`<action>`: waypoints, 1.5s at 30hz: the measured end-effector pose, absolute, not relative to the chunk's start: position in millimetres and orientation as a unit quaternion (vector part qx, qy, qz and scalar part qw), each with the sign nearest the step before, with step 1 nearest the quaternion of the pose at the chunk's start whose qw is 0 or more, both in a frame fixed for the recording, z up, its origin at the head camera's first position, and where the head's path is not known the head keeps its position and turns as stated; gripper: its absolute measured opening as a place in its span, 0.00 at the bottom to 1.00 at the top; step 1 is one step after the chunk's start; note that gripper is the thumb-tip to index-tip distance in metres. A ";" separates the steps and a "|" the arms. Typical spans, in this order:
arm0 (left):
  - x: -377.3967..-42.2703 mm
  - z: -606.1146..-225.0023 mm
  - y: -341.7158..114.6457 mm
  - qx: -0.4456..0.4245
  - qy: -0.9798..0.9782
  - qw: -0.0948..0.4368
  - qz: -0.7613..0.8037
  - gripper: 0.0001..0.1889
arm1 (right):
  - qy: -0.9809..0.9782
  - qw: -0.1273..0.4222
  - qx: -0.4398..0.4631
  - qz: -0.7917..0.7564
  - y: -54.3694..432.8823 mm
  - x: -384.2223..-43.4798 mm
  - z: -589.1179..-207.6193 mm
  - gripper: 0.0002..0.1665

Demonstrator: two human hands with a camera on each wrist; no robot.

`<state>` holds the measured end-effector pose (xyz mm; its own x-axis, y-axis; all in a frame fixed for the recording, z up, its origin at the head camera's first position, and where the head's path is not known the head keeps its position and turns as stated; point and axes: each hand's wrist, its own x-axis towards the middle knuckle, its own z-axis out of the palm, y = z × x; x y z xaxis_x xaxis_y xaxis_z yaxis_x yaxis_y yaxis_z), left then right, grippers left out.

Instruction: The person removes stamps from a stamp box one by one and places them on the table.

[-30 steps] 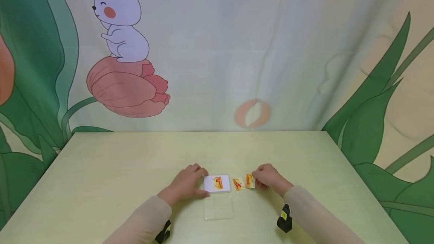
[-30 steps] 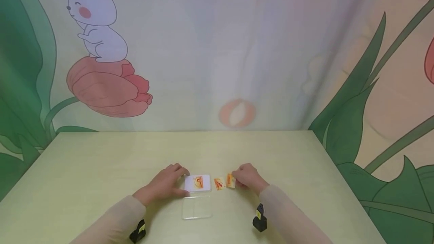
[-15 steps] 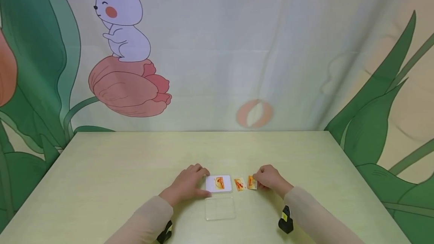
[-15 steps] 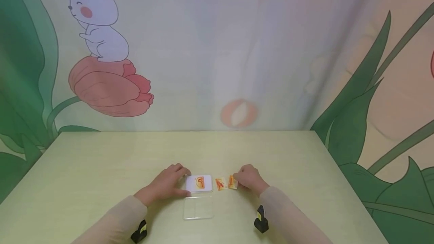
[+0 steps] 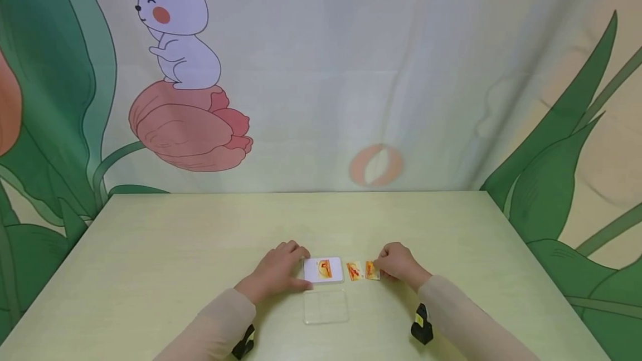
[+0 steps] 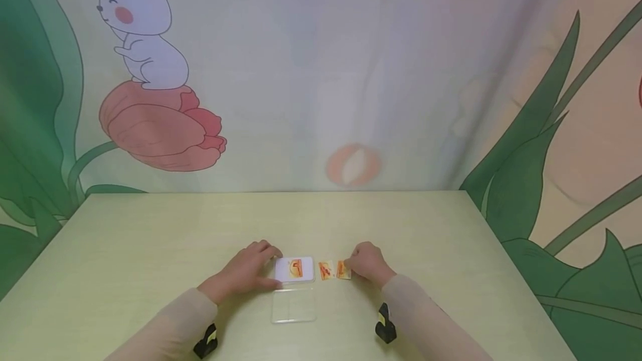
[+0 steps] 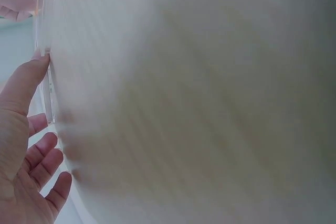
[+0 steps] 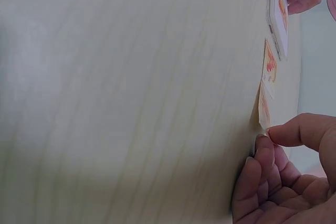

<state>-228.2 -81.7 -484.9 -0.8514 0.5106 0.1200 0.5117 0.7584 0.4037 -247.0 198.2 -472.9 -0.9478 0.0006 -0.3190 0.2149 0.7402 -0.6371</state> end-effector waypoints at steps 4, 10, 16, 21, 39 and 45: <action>-229.7 -485.6 -81.5 -0.274 -0.938 0.005 -0.214 0.29 | 0.924 0.144 0.058 -0.349 196.6 -244.6 -469.0 0.10; -230.2 -485.6 -81.6 -0.274 -0.937 0.005 -0.215 0.29 | 0.928 0.131 0.044 -0.346 197.1 -244.4 -470.6 0.09; -229.7 -484.5 -81.5 -0.274 -0.937 0.006 -0.215 0.29 | 0.932 0.117 0.039 -0.342 197.4 -244.2 -470.9 0.08; -230.0 -484.0 -81.0 -0.271 -0.938 0.006 -0.216 0.29 | 0.933 0.109 0.035 -0.340 196.9 -243.2 -468.1 0.07; -231.8 -486.0 -81.6 -0.279 -0.936 0.011 -0.213 0.29 | 0.936 0.124 0.029 -0.328 197.6 -245.0 -465.8 0.08; -231.1 -486.6 -81.0 -0.279 -0.936 0.008 -0.215 0.29 | 0.933 0.146 0.038 -0.328 197.3 -244.0 -463.6 0.11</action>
<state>-231.1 -81.0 -486.6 -0.8440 0.5193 0.1341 0.5258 0.7520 0.3975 -244.0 197.3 -463.6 -0.9545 -0.0241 -0.2972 0.1672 0.7820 -0.6004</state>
